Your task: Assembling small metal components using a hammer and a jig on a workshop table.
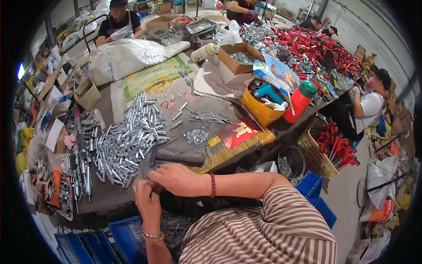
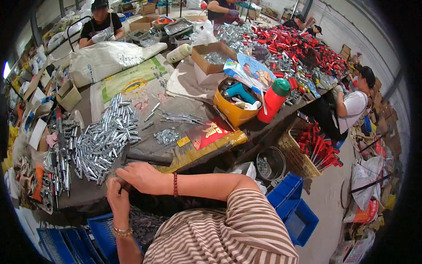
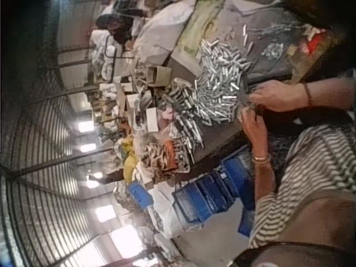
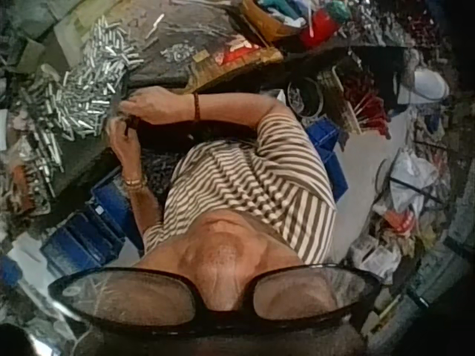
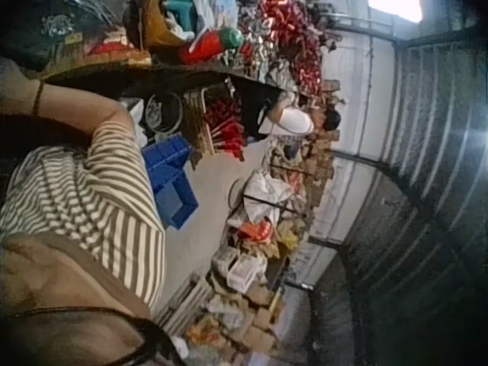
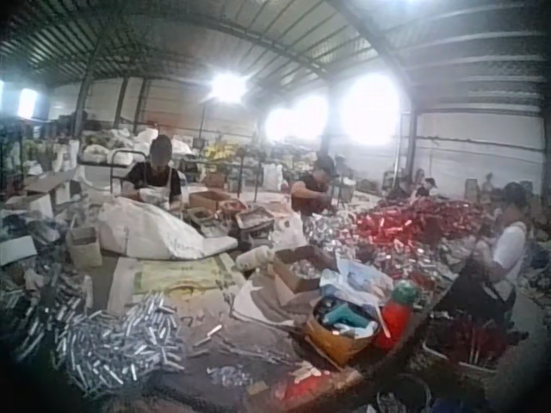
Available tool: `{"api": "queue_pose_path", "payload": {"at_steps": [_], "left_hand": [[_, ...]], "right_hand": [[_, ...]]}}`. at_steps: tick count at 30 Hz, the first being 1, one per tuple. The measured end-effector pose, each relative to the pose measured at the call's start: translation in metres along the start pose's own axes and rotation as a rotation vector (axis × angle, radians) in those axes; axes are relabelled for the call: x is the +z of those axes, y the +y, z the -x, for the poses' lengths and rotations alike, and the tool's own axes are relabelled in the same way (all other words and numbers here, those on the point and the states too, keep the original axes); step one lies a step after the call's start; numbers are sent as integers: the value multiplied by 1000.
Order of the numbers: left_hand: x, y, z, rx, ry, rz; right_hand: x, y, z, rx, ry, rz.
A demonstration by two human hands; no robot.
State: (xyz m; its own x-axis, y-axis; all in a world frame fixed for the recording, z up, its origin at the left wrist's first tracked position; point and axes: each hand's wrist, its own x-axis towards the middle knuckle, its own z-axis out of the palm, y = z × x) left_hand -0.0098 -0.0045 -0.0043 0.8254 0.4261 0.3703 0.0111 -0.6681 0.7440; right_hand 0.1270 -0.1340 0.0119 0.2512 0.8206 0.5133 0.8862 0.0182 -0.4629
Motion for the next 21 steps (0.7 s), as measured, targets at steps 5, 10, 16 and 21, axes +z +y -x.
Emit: {"api": "queue_pose_path", "payload": {"at_steps": [5, 10, 16, 21], "left_hand": [[3, -6, 7, -62, 66, -67], [6, -9, -7, 106, 50, -87], [4, -3, 0, -25, 45, -99], [1, -4, 0, 2, 35, -77]], "right_hand": [[1, -12, -7, -78, -92, 83], [-9, 7, 3, -10, -67, 22], [-54, 28, 17, 206, -91, 392], [-55, 28, 27, 163, 56, 267]]}}
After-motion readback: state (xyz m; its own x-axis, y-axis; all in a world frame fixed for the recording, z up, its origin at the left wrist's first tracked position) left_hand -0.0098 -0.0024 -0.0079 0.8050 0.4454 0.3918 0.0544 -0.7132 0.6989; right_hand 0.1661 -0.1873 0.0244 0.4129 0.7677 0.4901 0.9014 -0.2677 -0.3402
